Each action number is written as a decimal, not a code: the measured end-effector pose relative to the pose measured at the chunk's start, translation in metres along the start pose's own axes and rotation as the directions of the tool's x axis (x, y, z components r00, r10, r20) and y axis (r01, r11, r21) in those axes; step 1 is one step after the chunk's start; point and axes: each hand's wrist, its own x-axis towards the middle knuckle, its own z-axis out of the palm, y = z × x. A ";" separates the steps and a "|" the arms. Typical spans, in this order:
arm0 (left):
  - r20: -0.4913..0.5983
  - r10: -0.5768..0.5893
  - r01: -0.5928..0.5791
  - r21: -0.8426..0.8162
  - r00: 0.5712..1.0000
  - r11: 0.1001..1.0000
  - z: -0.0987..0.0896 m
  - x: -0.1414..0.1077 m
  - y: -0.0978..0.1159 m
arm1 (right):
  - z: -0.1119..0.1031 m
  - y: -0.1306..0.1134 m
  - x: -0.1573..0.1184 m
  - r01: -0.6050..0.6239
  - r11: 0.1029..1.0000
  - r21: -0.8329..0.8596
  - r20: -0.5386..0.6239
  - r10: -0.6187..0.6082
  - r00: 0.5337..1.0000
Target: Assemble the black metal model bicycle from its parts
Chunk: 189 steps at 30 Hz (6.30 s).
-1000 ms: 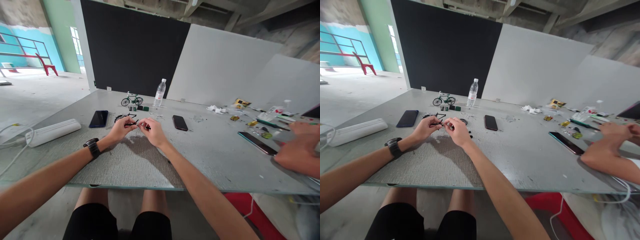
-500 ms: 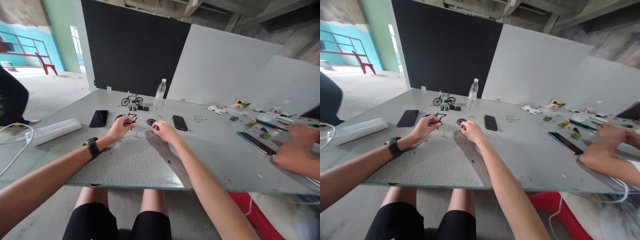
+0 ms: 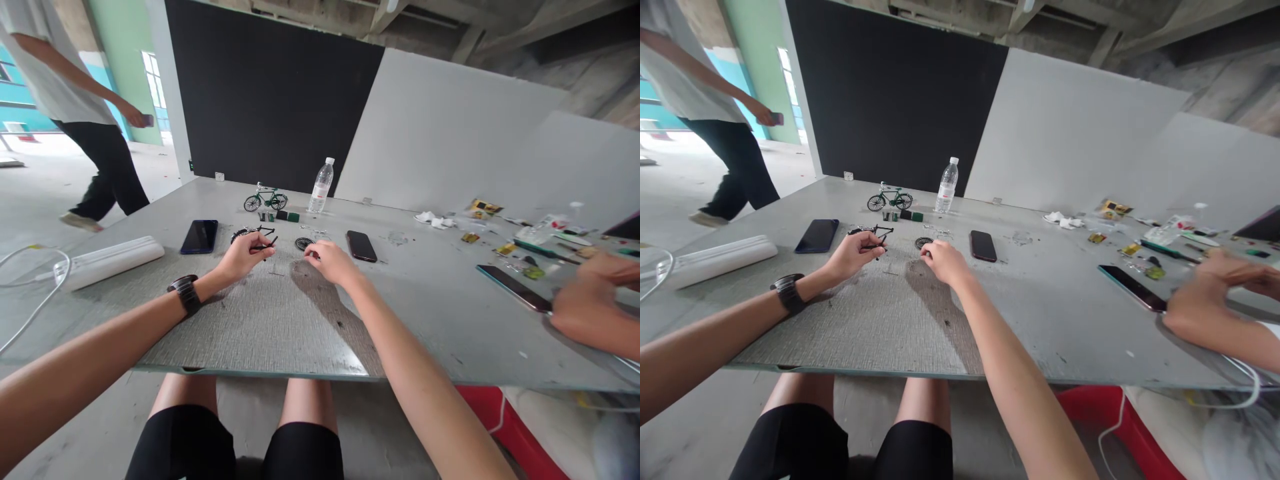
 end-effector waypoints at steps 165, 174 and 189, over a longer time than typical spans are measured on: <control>0.047 -0.169 0.175 -0.309 0.984 0.935 -0.001 -0.001 0.005 | -0.002 -0.037 -0.006 0.160 0.968 0.191 -0.294 -0.099 0.950; 0.117 -0.178 0.211 -0.410 0.977 0.887 -0.001 -0.004 0.017 | 0.007 -0.070 -0.012 0.353 0.910 0.215 -0.430 -0.236 0.871; 0.128 -0.170 0.207 -0.374 0.977 0.904 0.000 -0.006 0.019 | 0.010 -0.075 -0.014 0.342 0.938 0.052 -0.403 -0.293 0.867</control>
